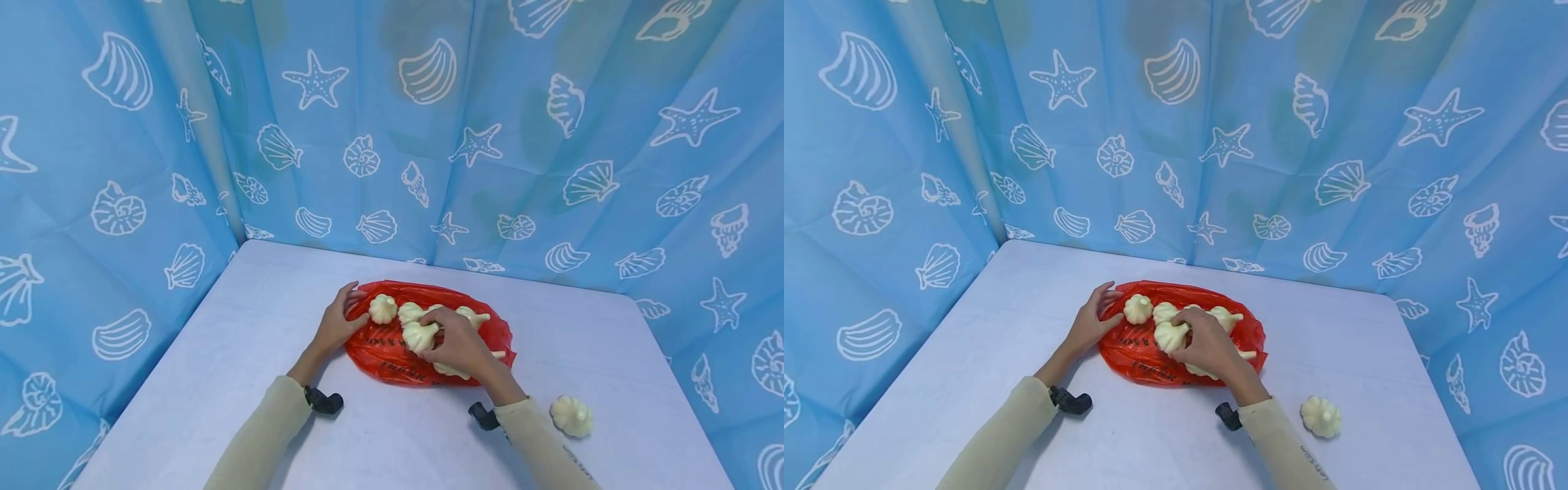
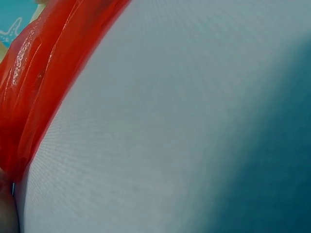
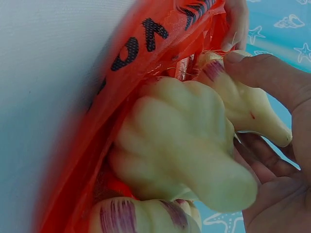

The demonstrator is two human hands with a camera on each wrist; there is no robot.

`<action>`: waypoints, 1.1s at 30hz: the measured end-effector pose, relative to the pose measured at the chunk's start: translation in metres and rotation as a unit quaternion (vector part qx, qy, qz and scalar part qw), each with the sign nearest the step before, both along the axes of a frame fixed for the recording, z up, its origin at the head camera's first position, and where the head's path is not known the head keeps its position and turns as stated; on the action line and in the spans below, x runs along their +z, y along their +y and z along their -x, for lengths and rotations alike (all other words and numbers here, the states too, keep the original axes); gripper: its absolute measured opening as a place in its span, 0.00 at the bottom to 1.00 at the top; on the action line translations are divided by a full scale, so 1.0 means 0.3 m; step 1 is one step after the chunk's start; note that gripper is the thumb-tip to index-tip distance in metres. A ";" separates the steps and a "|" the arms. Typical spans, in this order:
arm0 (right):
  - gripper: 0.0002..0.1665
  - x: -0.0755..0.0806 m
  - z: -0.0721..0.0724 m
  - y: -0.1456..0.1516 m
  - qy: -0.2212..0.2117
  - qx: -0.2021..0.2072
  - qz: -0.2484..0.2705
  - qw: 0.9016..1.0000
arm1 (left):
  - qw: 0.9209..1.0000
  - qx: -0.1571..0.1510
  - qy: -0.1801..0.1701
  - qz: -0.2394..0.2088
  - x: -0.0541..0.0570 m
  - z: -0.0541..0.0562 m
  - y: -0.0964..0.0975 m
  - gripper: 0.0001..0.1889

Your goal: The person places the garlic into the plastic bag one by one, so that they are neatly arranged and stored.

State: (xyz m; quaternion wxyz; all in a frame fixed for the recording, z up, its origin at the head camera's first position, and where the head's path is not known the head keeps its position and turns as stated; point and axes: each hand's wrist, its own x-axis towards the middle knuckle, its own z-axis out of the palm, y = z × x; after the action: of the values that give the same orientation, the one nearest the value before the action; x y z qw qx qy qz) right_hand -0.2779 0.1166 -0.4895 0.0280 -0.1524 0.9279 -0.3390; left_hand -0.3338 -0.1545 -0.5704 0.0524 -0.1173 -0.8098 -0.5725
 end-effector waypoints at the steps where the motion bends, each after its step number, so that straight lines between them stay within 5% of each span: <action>1: 0.36 0.000 0.001 0.000 -0.001 -0.001 -0.003 1.000 | 1.000 0.001 -0.001 0.001 0.002 0.000 0.001 0.42; 33: 0.34 -0.045 0.016 -0.002 -0.022 0.013 -0.030 0.999 | 1.000 0.005 -0.006 0.008 0.005 -0.002 0.005 0.43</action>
State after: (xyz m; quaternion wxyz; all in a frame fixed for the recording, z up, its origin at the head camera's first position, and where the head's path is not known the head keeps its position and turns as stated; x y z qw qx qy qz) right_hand -0.2828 0.1159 -0.5029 0.0571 -0.1557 0.9350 -0.3135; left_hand -0.3332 -0.1531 -0.5690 0.0501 -0.1101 -0.8151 -0.5666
